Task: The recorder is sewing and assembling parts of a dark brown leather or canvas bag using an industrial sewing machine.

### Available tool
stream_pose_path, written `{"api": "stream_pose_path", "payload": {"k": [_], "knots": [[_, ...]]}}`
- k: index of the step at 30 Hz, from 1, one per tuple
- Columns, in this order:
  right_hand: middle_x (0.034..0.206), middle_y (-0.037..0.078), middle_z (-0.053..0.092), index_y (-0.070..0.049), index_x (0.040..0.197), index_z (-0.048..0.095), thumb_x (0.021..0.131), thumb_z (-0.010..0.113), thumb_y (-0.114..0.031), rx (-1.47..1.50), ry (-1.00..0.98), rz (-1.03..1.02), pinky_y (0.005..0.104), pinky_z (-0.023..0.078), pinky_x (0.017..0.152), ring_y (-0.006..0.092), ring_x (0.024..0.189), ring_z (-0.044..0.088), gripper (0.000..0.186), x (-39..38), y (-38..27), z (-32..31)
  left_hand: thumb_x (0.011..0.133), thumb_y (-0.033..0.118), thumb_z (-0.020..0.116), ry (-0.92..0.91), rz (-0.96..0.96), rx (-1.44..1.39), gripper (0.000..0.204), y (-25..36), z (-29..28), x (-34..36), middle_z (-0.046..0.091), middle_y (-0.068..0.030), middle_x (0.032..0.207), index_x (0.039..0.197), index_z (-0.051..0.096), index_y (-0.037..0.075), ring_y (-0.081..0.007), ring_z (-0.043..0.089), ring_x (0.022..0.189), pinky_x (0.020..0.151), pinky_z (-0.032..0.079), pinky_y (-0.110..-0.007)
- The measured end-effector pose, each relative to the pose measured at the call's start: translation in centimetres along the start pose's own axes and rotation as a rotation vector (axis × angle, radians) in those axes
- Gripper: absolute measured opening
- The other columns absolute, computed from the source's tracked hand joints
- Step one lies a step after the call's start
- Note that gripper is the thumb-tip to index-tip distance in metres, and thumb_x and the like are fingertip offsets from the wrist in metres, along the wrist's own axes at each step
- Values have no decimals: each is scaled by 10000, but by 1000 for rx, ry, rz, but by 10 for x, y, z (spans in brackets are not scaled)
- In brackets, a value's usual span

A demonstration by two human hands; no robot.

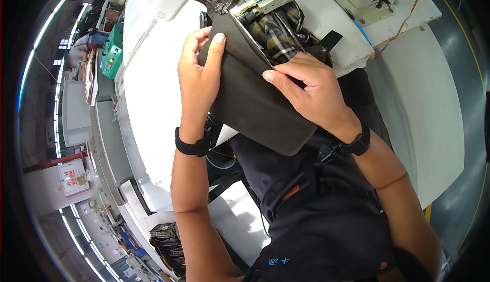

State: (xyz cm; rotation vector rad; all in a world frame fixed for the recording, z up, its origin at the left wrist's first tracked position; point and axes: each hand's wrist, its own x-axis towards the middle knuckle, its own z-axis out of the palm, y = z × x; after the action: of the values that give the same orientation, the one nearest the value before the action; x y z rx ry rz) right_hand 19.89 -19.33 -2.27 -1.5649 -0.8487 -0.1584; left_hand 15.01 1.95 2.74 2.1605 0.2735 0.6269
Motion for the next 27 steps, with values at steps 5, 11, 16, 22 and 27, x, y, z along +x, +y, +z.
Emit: {"api": "stream_pose_path", "payload": {"k": [5, 11, 16, 22, 27], "knots": [[727, 91, 675, -6, 862, 737, 917, 771, -138, 43, 8, -14, 376, 475, 674, 268, 687, 597, 147, 5, -3, 1, 999, 249, 734, -2, -78, -60, 334, 4, 0, 3, 706, -104, 1111, 1183, 677, -24, -151, 656, 1011, 865, 541, -286], [795, 110, 720, 47, 976, 759, 955, 752, -133, 260, -88, 303, 300, 494, 684, 153, 717, 639, 181, 6, -22, -15, 974, 229, 764, 17, 0, 65, 358, 20, -8, 4, 711, -111, 1109, 1208, 661, -21, -146, 665, 998, 833, 558, -282], [815, 104, 713, 51, 1011, 751, 966, 742, -131, 276, -65, 306, 308, 489, 706, 165, 750, 636, 188, 6, -22, -9, 915, 238, 830, -55, -12, 112, 462, 24, -11, 3, 710, -113, 1108, 1243, 636, -24, -168, 679, 989, 809, 569, -296], [799, 102, 692, 46, 979, 738, 954, 743, -116, 248, -52, 243, 328, 484, 721, 202, 745, 619, 163, -3, -10, -4, 877, 278, 853, -46, -38, 170, 576, 21, -4, -4, 659, -180, 1248, 1300, 601, -21, -294, 608, 1211, 1001, 500, -418], [797, 112, 685, 48, 965, 733, 943, 747, -102, 237, -47, 232, 330, 482, 717, 219, 734, 616, 152, 0, -11, -5, 860, 201, 827, -31, 472, 598, 604, 32, 2, -23, 576, -202, 1414, 1382, 589, 13, -394, 545, 1291, 1102, 403, -479]]}}
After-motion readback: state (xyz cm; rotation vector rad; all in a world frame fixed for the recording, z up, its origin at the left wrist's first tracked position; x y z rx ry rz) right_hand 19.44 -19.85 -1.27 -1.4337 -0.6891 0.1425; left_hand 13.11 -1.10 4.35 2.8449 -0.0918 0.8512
